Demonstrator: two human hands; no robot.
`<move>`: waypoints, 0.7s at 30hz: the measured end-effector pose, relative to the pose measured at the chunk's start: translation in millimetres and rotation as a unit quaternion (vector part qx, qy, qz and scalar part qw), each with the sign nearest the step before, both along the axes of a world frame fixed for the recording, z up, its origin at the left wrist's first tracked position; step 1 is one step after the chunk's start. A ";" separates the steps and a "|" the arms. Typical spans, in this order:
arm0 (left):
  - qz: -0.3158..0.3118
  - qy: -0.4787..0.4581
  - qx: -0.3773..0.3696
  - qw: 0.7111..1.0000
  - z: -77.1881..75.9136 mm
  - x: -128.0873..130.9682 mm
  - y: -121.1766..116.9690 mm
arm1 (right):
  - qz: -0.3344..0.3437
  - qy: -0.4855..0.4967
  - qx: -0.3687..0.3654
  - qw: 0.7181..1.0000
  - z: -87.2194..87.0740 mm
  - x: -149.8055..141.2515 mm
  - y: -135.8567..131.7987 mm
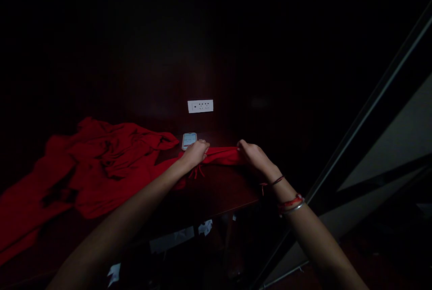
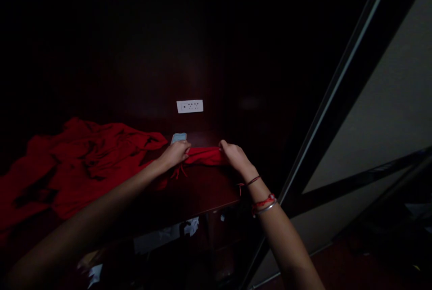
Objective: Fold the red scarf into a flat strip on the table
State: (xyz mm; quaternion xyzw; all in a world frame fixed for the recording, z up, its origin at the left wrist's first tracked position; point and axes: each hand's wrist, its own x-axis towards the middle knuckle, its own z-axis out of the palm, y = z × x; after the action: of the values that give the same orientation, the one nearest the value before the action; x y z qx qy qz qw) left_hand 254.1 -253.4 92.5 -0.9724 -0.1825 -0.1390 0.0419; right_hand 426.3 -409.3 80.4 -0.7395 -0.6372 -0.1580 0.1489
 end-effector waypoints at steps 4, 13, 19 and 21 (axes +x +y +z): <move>-0.030 0.007 -0.097 0.995 -0.1 -3.2 7.8 | -0.001 -0.038 -0.020 0.999 5.4 -2.0 -3.0; -0.025 -0.033 -0.073 0.996 6.6 -14.7 19.6 | 0.168 0.083 0.000 0.982 25.4 -7.0 -8.3; -0.046 -0.009 -0.105 0.993 11.5 -16.4 24.9 | 0.129 0.059 -0.038 0.989 31.1 -10.7 -5.3; -0.059 0.020 -0.075 0.995 12.0 -17.1 22.8 | 0.096 0.019 -0.054 0.994 33.1 -11.8 -5.2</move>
State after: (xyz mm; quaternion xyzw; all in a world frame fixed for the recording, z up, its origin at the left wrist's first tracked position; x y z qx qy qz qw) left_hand 237.0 -230.5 104.5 -0.9844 -0.1341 -0.1076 -0.0360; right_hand 414.5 -414.6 113.5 -0.6847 -0.7100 -0.0942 0.1349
